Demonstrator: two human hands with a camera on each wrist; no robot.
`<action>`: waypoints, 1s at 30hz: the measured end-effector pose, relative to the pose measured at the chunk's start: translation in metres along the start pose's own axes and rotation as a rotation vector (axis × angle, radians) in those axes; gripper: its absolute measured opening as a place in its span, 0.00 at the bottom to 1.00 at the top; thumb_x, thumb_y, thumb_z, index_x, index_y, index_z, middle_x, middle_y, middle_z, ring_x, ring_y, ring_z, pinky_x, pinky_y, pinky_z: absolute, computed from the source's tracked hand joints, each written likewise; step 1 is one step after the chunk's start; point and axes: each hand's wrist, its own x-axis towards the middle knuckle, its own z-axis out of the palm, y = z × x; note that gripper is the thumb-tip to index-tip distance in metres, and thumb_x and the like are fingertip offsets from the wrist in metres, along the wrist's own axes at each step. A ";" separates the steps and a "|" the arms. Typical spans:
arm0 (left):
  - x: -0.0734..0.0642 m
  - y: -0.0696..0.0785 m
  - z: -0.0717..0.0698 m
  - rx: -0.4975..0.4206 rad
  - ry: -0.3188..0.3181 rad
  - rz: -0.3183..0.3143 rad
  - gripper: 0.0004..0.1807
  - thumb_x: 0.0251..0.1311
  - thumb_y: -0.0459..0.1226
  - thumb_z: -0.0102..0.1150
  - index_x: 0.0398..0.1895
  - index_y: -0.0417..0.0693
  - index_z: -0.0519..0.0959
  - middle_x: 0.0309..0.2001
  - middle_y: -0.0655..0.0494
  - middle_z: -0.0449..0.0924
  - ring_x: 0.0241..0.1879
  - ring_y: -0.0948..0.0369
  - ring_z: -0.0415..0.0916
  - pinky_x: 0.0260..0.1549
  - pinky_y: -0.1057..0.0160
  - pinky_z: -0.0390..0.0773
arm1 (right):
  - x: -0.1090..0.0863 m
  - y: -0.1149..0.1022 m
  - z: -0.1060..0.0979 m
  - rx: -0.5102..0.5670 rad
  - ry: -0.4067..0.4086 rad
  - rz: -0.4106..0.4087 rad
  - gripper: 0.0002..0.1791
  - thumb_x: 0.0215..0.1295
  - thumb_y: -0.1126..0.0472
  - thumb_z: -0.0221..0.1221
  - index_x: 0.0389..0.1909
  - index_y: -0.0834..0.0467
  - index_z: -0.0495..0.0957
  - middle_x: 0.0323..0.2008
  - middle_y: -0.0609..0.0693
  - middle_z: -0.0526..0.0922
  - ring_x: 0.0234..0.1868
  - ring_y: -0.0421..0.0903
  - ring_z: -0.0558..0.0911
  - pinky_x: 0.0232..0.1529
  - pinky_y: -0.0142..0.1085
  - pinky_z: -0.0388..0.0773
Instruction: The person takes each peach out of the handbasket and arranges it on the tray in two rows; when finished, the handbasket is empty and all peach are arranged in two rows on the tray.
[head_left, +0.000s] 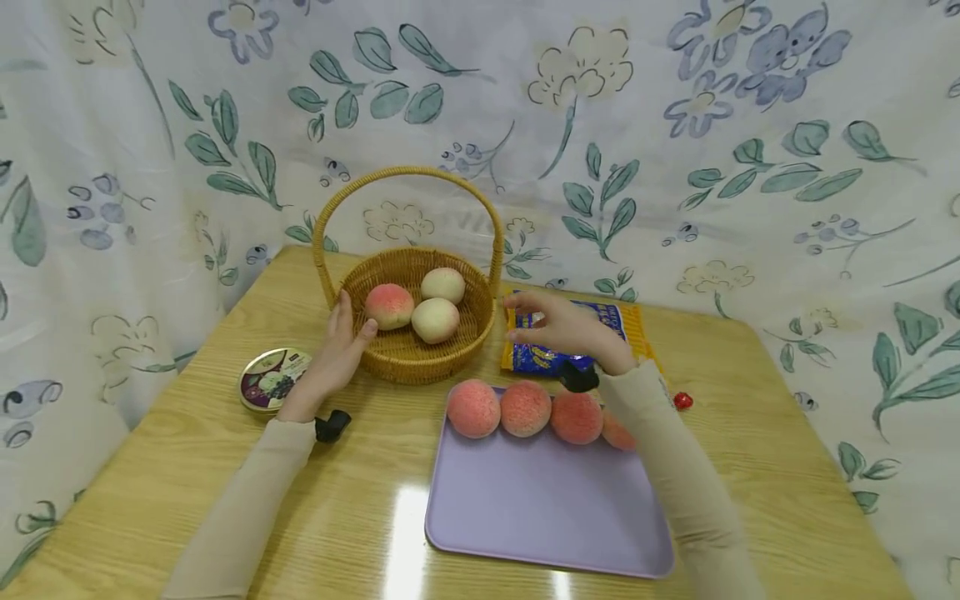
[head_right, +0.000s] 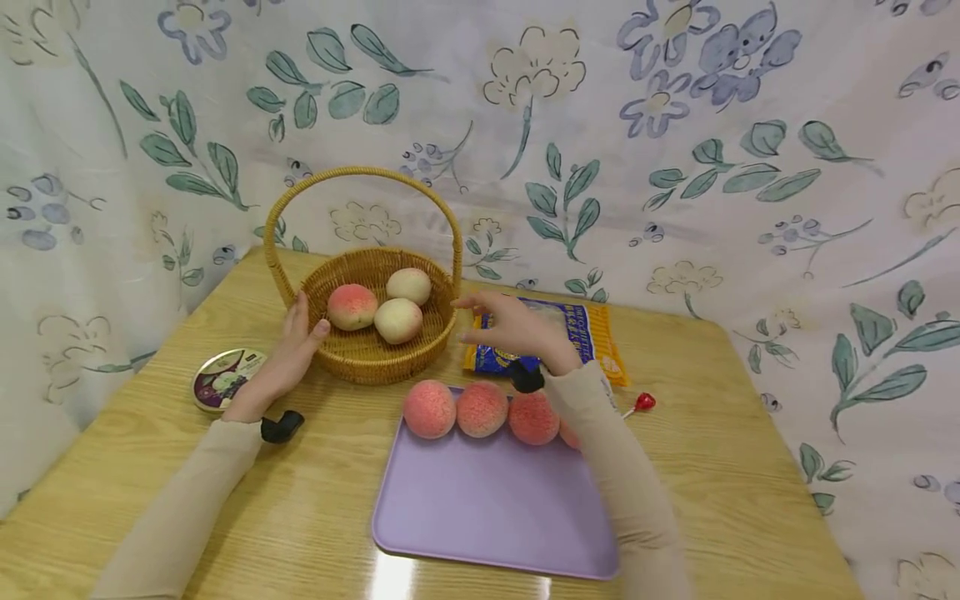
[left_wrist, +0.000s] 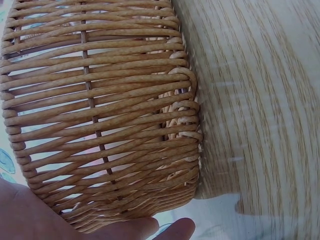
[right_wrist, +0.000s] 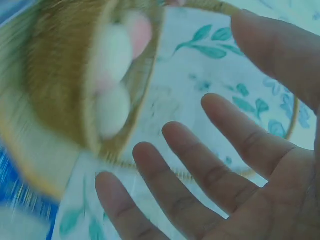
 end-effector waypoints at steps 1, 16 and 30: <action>0.000 0.000 0.000 -0.001 0.001 0.000 0.47 0.71 0.63 0.24 0.74 0.45 0.18 0.76 0.40 0.16 0.74 0.32 0.30 0.68 0.31 0.44 | 0.011 -0.003 0.001 0.029 -0.019 -0.007 0.27 0.67 0.55 0.60 0.66 0.54 0.69 0.66 0.53 0.71 0.66 0.56 0.71 0.63 0.51 0.71; -0.001 0.001 0.002 -0.020 0.015 -0.018 0.47 0.71 0.63 0.25 0.75 0.46 0.20 0.77 0.40 0.19 0.75 0.35 0.31 0.68 0.32 0.45 | 0.128 -0.023 0.049 0.568 -0.031 -0.082 0.26 0.73 0.56 0.53 0.69 0.53 0.65 0.70 0.59 0.65 0.67 0.53 0.70 0.62 0.53 0.72; -0.006 0.000 0.001 -0.033 0.030 -0.026 0.46 0.72 0.61 0.27 0.76 0.47 0.22 0.77 0.40 0.21 0.72 0.30 0.43 0.64 0.30 0.55 | 0.184 -0.049 0.097 0.545 0.007 0.102 0.31 0.70 0.54 0.57 0.71 0.56 0.62 0.68 0.57 0.67 0.66 0.54 0.71 0.61 0.47 0.74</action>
